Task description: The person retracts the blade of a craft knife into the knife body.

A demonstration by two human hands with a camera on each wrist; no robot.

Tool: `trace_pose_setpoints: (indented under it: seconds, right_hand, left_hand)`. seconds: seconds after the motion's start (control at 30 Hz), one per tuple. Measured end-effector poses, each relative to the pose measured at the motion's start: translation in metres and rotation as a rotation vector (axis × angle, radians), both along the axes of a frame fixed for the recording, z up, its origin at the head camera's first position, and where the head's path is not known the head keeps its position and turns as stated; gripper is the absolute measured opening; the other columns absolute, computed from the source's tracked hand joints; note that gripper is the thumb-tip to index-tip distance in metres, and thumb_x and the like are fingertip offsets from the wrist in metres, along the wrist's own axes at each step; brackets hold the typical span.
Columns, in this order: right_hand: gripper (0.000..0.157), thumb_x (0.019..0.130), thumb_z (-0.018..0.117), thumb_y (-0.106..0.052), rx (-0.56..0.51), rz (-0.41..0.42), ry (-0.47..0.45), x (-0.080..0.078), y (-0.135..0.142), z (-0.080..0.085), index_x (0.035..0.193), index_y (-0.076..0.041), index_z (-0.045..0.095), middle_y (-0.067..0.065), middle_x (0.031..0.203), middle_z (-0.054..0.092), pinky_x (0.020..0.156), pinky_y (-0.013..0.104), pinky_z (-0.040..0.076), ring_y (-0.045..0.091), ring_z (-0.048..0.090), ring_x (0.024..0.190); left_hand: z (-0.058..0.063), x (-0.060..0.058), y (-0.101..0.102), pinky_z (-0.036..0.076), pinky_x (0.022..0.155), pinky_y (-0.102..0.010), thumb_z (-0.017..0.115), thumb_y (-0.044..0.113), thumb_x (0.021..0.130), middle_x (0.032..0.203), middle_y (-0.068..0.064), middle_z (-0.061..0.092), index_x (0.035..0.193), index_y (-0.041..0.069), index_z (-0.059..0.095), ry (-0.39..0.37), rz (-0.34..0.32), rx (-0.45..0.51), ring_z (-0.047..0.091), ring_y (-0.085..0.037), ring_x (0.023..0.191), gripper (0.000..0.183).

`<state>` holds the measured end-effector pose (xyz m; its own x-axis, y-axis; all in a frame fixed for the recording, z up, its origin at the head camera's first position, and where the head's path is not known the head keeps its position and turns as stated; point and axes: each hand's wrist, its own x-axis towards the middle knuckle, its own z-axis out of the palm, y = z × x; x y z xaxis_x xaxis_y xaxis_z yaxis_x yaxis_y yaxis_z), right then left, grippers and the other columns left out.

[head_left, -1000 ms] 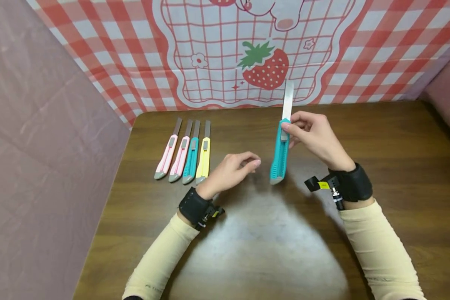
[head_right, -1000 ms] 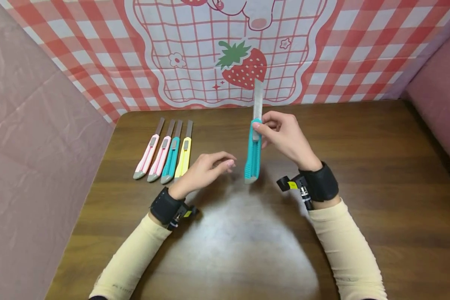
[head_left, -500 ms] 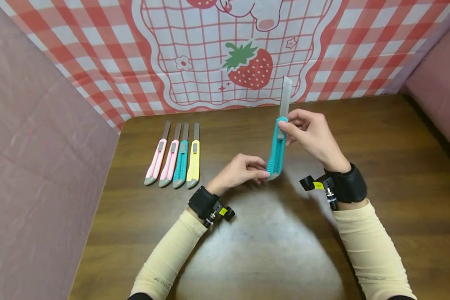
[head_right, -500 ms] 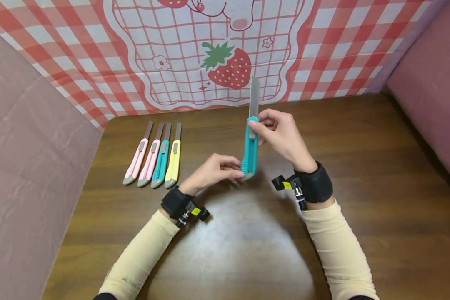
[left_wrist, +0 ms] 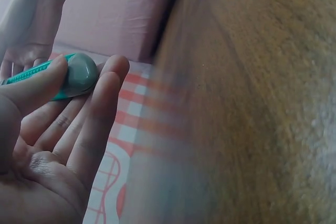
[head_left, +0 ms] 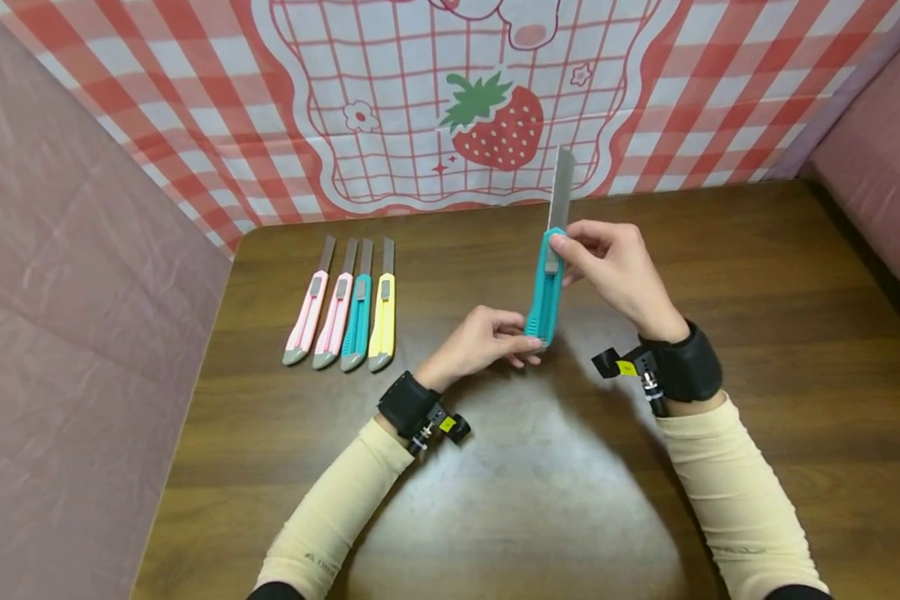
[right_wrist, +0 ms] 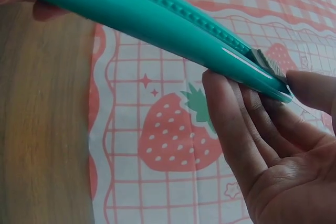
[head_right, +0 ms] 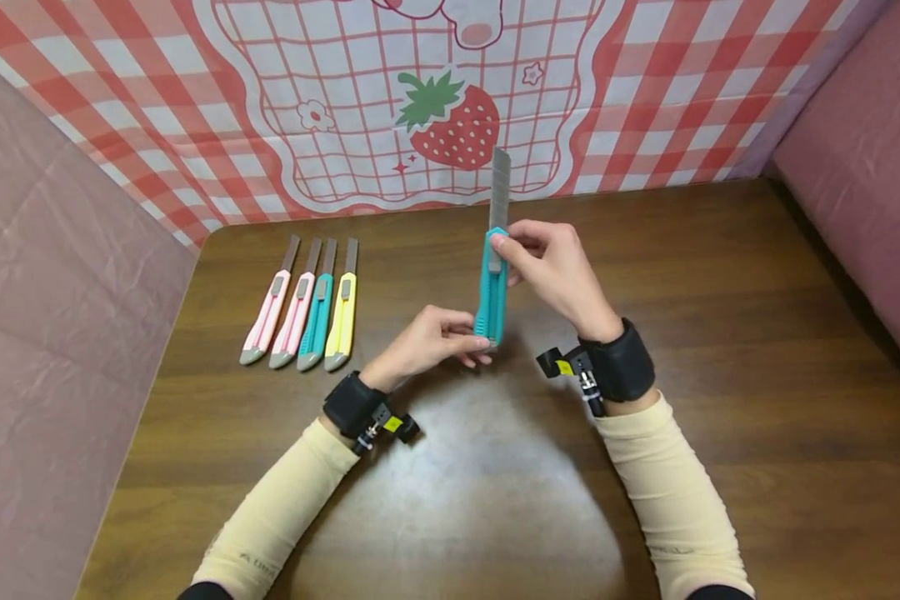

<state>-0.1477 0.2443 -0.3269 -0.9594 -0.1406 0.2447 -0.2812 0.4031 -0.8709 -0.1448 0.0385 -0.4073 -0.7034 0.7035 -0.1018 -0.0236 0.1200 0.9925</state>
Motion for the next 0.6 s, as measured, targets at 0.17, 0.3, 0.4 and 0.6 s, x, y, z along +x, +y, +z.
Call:
trace_pose_setpoints:
  seconds: [0.17,0.3,0.4,0.6]
  right_hand:
    - [0.03,0.1,0.058,-0.023,0.018,0.011,-0.027,-0.0018,-0.0032,-0.003,0.105,0.003,0.071,-0.005,0.078,0.069,0.062,0.026,0.062,0.012,0.068,0.065]
    - [0.034,0.1,0.057,-0.026,0.022,0.008,-0.07,-0.0028,-0.0048,-0.0039,0.101,0.005,0.072,-0.004,0.074,0.068,0.059,0.028,0.062,0.014,0.069,0.061]
    - [0.038,0.101,0.056,-0.029,0.004,0.005,-0.109,-0.0034,-0.0052,-0.0046,0.099,0.006,0.071,-0.005,0.072,0.068,0.058,0.03,0.062,0.017,0.07,0.058]
    - [0.04,0.101,0.055,-0.03,-0.013,-0.006,-0.109,-0.0045,-0.0066,-0.0082,0.097,0.007,0.071,-0.006,0.071,0.068,0.055,0.03,0.061,0.018,0.07,0.056]
  left_hand:
    - [0.0003,0.0005,-0.0007,0.064,0.071,-0.046,0.066,0.01,0.093,0.097,-0.027,0.074,0.104,-0.005,0.07,0.058,0.014,-0.024,0.074,-0.036,0.087,0.018]
    - [0.0,0.0007,-0.0007,0.064,0.068,-0.044,0.066,0.01,0.093,0.096,-0.026,0.074,0.104,-0.004,0.07,0.076,0.02,-0.049,0.075,-0.035,0.085,0.018]
    - [-0.0005,0.0003,-0.0005,0.064,0.067,-0.041,0.066,0.011,0.093,0.097,-0.026,0.074,0.103,-0.004,0.07,0.085,0.025,-0.06,0.075,-0.033,0.084,0.018]
    - [0.0,-0.0002,0.0,0.064,0.067,-0.039,0.067,0.01,0.093,0.096,-0.025,0.074,0.102,-0.004,0.071,0.09,0.041,-0.074,0.075,-0.032,0.083,0.017]
